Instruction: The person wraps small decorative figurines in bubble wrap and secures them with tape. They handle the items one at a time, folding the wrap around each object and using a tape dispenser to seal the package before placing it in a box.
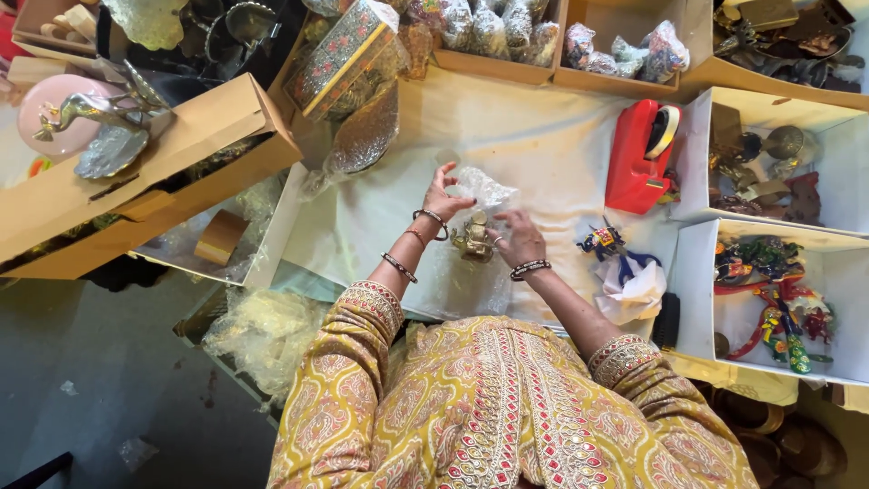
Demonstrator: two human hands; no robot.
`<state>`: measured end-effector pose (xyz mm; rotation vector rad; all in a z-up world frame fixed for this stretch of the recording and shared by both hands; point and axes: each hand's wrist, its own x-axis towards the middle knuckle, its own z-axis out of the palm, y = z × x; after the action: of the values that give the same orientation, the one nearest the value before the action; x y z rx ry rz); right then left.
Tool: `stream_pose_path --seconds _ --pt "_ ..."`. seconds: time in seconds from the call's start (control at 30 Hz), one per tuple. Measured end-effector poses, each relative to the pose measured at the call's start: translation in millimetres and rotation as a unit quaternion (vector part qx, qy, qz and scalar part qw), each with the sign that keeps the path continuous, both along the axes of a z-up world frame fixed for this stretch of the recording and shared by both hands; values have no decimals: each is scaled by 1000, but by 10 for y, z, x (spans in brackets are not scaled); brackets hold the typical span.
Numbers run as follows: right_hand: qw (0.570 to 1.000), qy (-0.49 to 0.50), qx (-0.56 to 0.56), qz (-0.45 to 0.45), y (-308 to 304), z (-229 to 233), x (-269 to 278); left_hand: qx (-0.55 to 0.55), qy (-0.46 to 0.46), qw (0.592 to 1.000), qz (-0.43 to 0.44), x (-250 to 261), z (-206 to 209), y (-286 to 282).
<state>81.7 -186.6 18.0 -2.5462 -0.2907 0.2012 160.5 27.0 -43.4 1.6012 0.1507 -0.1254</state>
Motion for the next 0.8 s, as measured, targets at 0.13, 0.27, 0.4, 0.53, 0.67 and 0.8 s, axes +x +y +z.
stream_pose_path --seconds 0.13,0.27,0.4,0.53,0.67,0.8 --pt "991 9 2 -131 135 514 -40 -39 30 999 7 -94 114 -62" --pt "980 -175 -2 -99 175 787 -18 62 -9 995 -82 -246 126 -71" --pt "962 -271 -4 -3 150 711 -14 149 -133 973 -116 -523 671 -64" --pt "963 -268 13 -17 58 564 -130 177 -126 974 -64 -839 1199 -16" --pt "968 -243 56 0 -31 551 -337 285 -208 934 -59 -1099 1205 35" --pt "960 -262 75 58 -77 604 -573 356 -319 874 -86 -1322 1080 84"
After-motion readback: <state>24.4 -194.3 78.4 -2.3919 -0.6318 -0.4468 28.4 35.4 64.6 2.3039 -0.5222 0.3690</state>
